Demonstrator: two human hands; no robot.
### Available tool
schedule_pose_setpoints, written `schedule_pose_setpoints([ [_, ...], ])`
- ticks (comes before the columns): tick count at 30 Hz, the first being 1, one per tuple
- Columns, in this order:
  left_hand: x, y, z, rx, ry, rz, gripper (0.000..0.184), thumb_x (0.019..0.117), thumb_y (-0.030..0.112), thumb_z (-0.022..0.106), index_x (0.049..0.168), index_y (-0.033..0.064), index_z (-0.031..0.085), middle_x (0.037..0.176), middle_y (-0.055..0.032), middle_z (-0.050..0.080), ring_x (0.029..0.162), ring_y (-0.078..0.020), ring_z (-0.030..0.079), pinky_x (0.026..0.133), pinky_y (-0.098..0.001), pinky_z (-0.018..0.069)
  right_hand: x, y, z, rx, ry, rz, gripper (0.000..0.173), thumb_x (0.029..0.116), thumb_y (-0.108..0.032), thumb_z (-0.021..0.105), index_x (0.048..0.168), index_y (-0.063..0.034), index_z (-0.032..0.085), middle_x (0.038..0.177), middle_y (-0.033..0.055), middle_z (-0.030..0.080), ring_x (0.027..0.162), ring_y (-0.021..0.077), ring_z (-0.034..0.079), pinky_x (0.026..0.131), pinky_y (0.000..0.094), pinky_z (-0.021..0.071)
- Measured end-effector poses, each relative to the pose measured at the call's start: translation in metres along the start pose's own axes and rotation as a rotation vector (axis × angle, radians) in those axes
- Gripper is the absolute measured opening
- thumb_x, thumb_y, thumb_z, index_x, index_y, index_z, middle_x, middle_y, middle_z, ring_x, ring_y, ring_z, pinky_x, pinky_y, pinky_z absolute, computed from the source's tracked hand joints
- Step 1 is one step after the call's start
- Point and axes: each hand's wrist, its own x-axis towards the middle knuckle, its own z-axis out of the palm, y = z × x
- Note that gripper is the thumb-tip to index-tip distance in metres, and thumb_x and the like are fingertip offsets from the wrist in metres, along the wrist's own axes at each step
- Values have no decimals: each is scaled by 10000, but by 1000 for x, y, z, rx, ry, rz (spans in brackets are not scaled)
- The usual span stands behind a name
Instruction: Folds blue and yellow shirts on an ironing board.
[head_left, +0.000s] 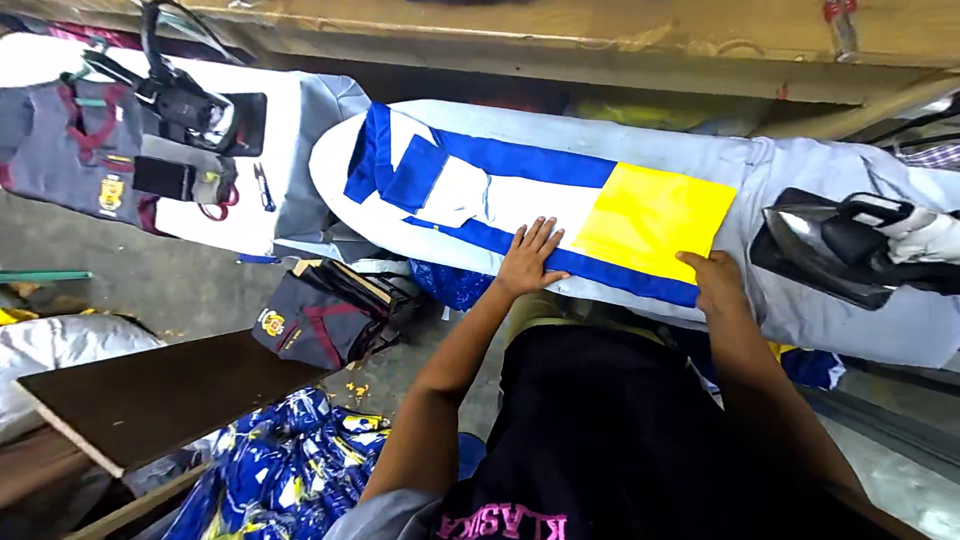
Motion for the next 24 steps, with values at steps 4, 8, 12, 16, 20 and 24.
schedule_pose_setpoints([
  [4, -1, -2, 0, -4, -28, 15, 1062, 833, 800, 564, 1568, 50, 407, 1654, -196, 326, 1545, -386, 274, 1230, -609, 205, -3, -4, -7, 496, -146, 99, 324, 1053, -234, 559, 1339, -84, 529, 1149, 79, 658, 1021, 169, 667, 858, 377, 580],
  [8, 3, 11, 6, -16, -1, -20, 1051, 839, 740, 627, 1559, 8, 402, 1639, -231, 335, 1532, -412, 291, 1220, -618, 226, -17, -18, -25, 424, -144, -150, 396, 1004, -19, 555, 1391, -67, 481, 1136, 67, 636, 976, 128, 663, 847, 331, 580],
  [12, 5, 54, 15, -181, 34, -67, 739, 929, 384, 694, 1502, -28, 472, 1601, -241, 397, 1514, -416, 328, 1226, -600, 235, -59, -55, -44, 333, -188, -450, 727, 943, 108, 560, 1555, -108, 232, 1205, 46, 626, 965, 86, 701, 824, 281, 613],
  [16, 4, 91, 17, -552, 76, -94, 676, 968, 246, 670, 1509, -80, 428, 1572, -255, 434, 1506, -385, 359, 1251, -546, 224, -107, -110, -27, 221, -267, -707, 773, 951, 67, 538, 1590, -86, 130, 1195, 12, 625, 961, 30, 695, 840, 241, 608],
  [20, -10, 111, -8, -1059, 242, -283, 483, 1004, 137, 602, 1380, -154, 519, 1349, -309, 603, 1313, -325, 577, 1154, -441, 417, -131, -168, 56, 137, -460, -884, 815, 896, 48, 607, 1577, -21, 165, 1271, 69, 611, 974, 42, 682, 822, 244, 607],
  [24, -18, 88, -30, -1796, 544, -730, 356, 1086, 105, 398, 1394, -73, 416, 1209, -158, 619, 1076, -147, 637, 972, -345, 537, -146, -214, 196, -135, -647, -878, 791, 973, -83, 650, 1609, -26, 184, 1230, 226, 639, 979, 205, 685, 861, 367, 582],
])
